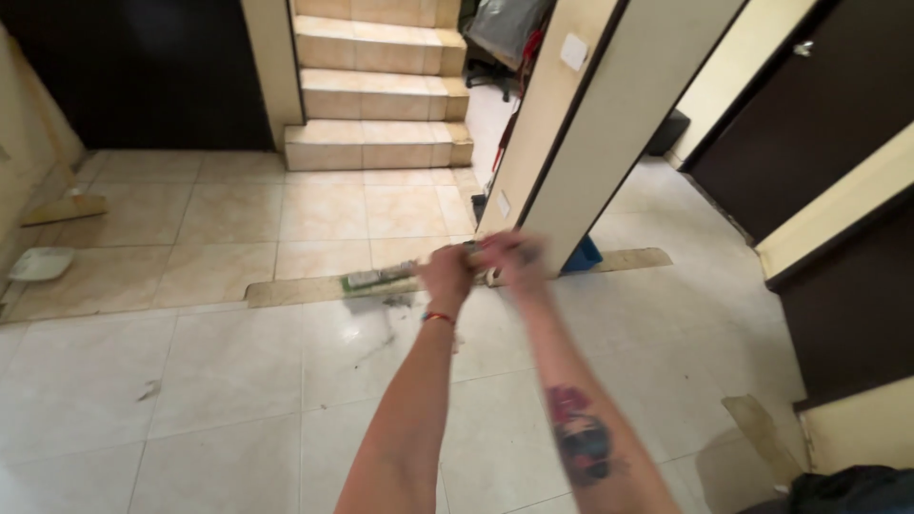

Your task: Cleaning the stairs with a mop.

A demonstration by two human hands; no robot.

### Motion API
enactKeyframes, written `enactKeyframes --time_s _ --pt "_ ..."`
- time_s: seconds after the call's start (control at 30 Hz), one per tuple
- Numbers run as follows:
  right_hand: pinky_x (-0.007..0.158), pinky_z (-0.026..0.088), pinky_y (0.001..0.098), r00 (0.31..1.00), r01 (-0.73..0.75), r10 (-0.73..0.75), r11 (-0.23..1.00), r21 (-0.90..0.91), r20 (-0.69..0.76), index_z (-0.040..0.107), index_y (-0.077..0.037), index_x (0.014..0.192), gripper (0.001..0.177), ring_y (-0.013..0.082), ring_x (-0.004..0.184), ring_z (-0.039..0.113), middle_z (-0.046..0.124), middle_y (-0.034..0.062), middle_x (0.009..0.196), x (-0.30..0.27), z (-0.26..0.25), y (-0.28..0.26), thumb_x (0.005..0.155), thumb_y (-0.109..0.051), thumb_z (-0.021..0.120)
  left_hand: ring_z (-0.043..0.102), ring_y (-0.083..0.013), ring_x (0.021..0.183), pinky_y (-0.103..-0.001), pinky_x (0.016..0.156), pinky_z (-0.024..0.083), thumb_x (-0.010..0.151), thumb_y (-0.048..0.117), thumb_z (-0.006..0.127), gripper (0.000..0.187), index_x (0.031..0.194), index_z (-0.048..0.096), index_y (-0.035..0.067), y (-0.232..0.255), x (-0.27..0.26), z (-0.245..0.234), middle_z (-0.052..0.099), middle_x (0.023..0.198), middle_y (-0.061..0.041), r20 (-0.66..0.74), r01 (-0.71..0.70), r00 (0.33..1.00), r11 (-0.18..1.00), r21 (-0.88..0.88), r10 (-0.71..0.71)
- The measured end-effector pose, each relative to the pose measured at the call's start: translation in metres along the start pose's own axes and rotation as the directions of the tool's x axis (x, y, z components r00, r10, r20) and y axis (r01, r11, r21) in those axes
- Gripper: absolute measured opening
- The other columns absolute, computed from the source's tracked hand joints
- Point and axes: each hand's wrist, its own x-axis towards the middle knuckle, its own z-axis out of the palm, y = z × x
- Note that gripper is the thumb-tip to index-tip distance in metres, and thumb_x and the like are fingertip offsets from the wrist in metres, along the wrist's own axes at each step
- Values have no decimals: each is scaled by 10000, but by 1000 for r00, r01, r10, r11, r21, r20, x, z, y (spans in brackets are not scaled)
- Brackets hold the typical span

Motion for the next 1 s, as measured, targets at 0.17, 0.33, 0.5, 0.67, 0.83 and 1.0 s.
enactKeyframes --time_s 0.17,0.33,0.5,0.67,0.83,1.0 --pt "623 470 245 989 -90 129 914 -396 73 718 -22 838 99 75 699 574 670 -10 762 -83 36 37 878 -100 764 555 -230 1273 -553 1072 408 957 327 596 235 1171 688 295 -84 -21 109 643 1294 -9 228 -72 970 996 -55 83" --pt "574 439 243 979 -188 203 872 -451 -16 702 -11 758 156 58 633 524 639 -22 676 -135 15 29 847 -85 807 358 -177 1458 -630 1050 375 947 282 582 349 1295 564 310 -82 -66 130 460 1512 63 432 -113 884 979 -170 177" --pt "614 473 243 966 -203 255 861 -466 49 745 -2 791 104 58 690 585 715 22 747 -118 -13 -34 848 -71 799 395 -212 1410 -659 1045 357 899 301 691 372 1258 596 286 -50 -75 111 485 1483 38 376 -104 904 957 -271 204" --pt "698 573 273 969 -135 228 817 -561 99 746 -7 772 89 103 745 697 757 47 769 -81 -36 -140 823 -65 791 648 -276 1052 -503 885 521 848 476 739 287 994 734 228 25 -85 51 712 1079 -35 283 -203 910 920 -335 304" --pt "676 542 315 963 -239 266 912 -334 36 658 11 704 251 161 688 662 655 70 695 -65 -12 -220 925 -100 701 689 -338 762 -461 725 522 812 460 752 257 757 769 209 64 -104 13 710 743 -87 32 -360 911 829 -428 412" --pt "670 556 371 998 -6 6 1000 -3 -57 575 -47 679 404 139 618 566 564 47 670 -82 -9 -216 1053 -131 703 669 -305 671 -417 807 440 700 293 734 70 690 778 240 70 -108 -10 701 645 -69 -147 -494 866 774 -396 478"
